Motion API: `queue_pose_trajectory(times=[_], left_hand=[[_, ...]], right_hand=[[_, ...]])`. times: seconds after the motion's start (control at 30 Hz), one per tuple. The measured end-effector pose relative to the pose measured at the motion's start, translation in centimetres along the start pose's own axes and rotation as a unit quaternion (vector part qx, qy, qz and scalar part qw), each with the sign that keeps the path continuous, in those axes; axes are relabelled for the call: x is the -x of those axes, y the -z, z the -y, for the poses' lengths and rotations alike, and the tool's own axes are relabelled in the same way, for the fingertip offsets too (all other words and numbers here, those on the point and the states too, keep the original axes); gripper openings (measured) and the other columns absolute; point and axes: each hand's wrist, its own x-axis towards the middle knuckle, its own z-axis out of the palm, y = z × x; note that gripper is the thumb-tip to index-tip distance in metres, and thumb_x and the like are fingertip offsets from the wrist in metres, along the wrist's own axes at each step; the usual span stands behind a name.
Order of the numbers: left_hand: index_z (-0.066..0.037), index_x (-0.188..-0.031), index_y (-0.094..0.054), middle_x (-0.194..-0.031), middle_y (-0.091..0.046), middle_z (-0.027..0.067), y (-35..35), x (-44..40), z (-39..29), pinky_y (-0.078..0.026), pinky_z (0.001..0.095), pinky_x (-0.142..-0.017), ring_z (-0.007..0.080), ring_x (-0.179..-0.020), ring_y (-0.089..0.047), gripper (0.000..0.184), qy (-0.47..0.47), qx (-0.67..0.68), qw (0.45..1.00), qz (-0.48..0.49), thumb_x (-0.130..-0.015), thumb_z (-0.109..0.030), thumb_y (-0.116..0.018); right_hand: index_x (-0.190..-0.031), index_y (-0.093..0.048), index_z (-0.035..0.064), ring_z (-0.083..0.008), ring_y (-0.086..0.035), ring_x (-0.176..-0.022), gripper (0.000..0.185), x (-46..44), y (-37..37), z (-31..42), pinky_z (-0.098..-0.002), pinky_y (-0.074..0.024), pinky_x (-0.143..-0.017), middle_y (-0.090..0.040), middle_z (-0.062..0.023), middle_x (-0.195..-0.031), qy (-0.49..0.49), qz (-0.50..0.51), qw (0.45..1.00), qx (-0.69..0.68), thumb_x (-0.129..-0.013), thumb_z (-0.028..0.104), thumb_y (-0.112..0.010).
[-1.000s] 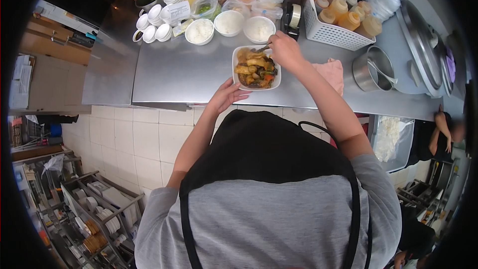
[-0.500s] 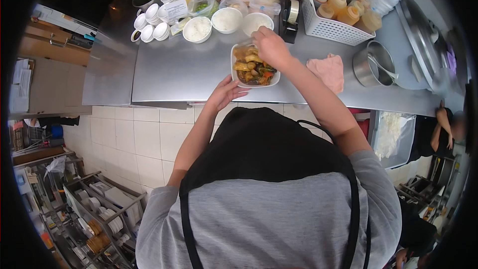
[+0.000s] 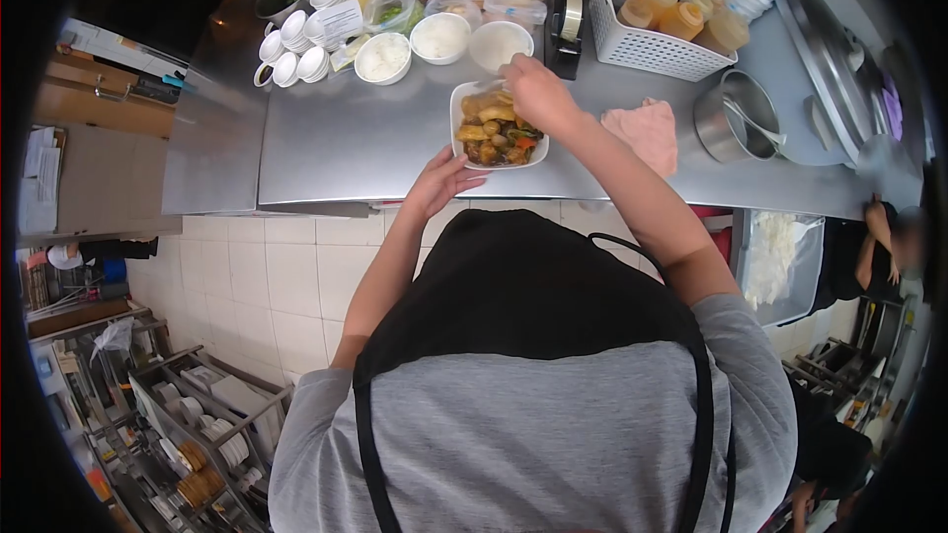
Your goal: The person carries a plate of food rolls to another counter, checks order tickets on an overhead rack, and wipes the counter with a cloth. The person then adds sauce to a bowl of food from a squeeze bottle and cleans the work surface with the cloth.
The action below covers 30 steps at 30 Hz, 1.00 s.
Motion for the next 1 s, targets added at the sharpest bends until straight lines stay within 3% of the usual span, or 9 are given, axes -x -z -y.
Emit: queue_pose_trajectory(times=[0.17, 0.23, 0.3, 0.47, 0.53, 0.63, 0.87, 0.93, 1.0], left_hand=[[0.002, -0.124, -0.028, -0.118, -0.047, 0.0196, 0.0, 0.0, 0.0, -0.048, 0.0391, -0.088, 0.0315, -0.104, -0.055, 0.042, -0.002, -0.001, 1.0, 0.001, -0.09, -0.014, -0.047], [0.001, -0.124, -0.029, -0.118, -0.048, 0.0193, -0.1, -0.1, 0.0, -0.048, 0.0398, -0.088, 0.0317, -0.104, -0.054, 0.043, -0.007, 0.003, 1.0, -0.002, -0.09, -0.015, -0.048], [0.001, -0.124, -0.029, -0.118, -0.048, 0.0191, 0.1, 0.1, 0.0, -0.047, 0.0404, -0.088, 0.0319, -0.104, -0.054, 0.042, -0.007, 0.004, 1.0, -0.006, -0.09, -0.014, -0.048], [-0.001, -0.123, -0.033, -0.117, -0.049, 0.0185, 0.2, -0.1, 0.5, -0.046, 0.042, -0.088, 0.0327, -0.104, -0.054, 0.038, 0.011, 0.007, 1.0, -0.003, -0.09, -0.013, -0.046], [-0.002, -0.123, -0.033, -0.117, -0.05, 0.0183, 0.1, -0.1, 0.4, -0.046, 0.0429, -0.089, 0.033, -0.105, -0.054, 0.036, 0.002, 0.005, 1.0, -0.016, -0.091, -0.013, -0.045], [-0.002, -0.123, -0.033, -0.117, -0.05, 0.0187, -0.4, 0.0, 0.2, -0.046, 0.0434, -0.089, 0.0333, -0.106, -0.053, 0.036, 0.006, 0.004, 1.0, -0.025, -0.091, -0.012, -0.045], [-0.001, -0.121, -0.034, -0.115, -0.051, 0.0189, -0.5, 0.1, 0.4, -0.047, 0.0421, -0.088, 0.0331, -0.105, -0.054, 0.035, -0.004, 0.002, 0.999, -0.034, -0.09, -0.013, -0.046], [-0.001, -0.12, -0.034, -0.113, -0.052, 0.0184, -0.6, 0.1, 0.4, -0.048, 0.0413, -0.087, 0.0325, -0.102, -0.055, 0.035, -0.004, -0.007, 0.999, -0.05, -0.09, -0.013, -0.047], [0.0, -0.118, -0.036, -0.112, -0.053, 0.0181, -0.9, 0.0, 0.5, -0.048, 0.0408, -0.087, 0.031, -0.099, -0.057, 0.034, -0.017, -0.009, 0.997, -0.076, -0.089, -0.011, -0.048]], right_hand=[[-0.096, -0.057, 0.0002, -0.0313, -0.053, -0.088, 0.019, 1.4, 3.9, -1.4, -0.0374, -0.0437, -0.077, -0.054, -0.0147, -0.09, -0.034, -0.026, 0.999, -0.01, -0.077, 0.004, -0.055], [-0.097, -0.058, 0.0014, -0.031, -0.055, -0.084, 0.019, 2.8, 7.4, -2.1, -0.036, -0.0444, -0.074, -0.055, -0.015, -0.089, -0.049, -0.124, 0.989, -0.057, -0.078, 0.004, -0.056], [-0.097, -0.059, 0.0013, -0.0339, -0.055, -0.083, 0.019, 5.1, 11.3, -2.8, -0.0399, -0.0434, -0.073, -0.055, -0.0168, -0.092, -0.148, -0.116, 0.98, -0.06, -0.078, 0.004, -0.054], [-0.095, -0.06, 0.0017, -0.0345, -0.057, -0.078, 0.018, 13.3, 19.6, -11.0, -0.0415, -0.0447, -0.068, -0.056, -0.0177, -0.09, -0.264, -0.241, 0.925, 0.128, -0.078, 0.01, -0.057], [-0.096, -0.061, 0.0017, -0.0344, -0.057, -0.079, 0.022, 16.3, 21.0, -15.3, -0.0412, -0.046, -0.069, -0.056, -0.0176, -0.091, -0.374, -0.283, 0.837, 0.281, -0.077, 0.014, -0.06], [-0.096, -0.061, 0.0014, -0.0352, -0.057, -0.08, 0.026, 18.8, 21.1, -20.6, -0.0416, -0.0467, -0.071, -0.057, -0.0177, -0.092, -0.445, -0.214, 0.809, 0.318, -0.076, 0.018, -0.063], [-0.092, -0.062, 0.0034, -0.036, -0.057, -0.085, 0.021, 16.4, 17.5, -19.0, -0.0422, -0.0468, -0.072, -0.057, -0.0171, -0.094, -0.297, -0.285, 0.861, 0.3, -0.077, 0.017, -0.061], [-0.087, -0.063, 0.0049, -0.0355, -0.058, -0.084, 0.015, 15.5, 14.7, -16.6, -0.0423, -0.047, -0.071, -0.058, -0.0154, -0.093, -0.283, -0.21, 0.927, 0.131, -0.077, 0.016, -0.059], [-0.083, -0.064, 0.0047, -0.0335, -0.059, -0.079, 0.013, 15.8, 10.1, -16.1, -0.0421, -0.0474, -0.068, -0.06, -0.0144, -0.09, -0.284, -0.114, 0.942, 0.139, -0.076, 0.014, -0.059]])
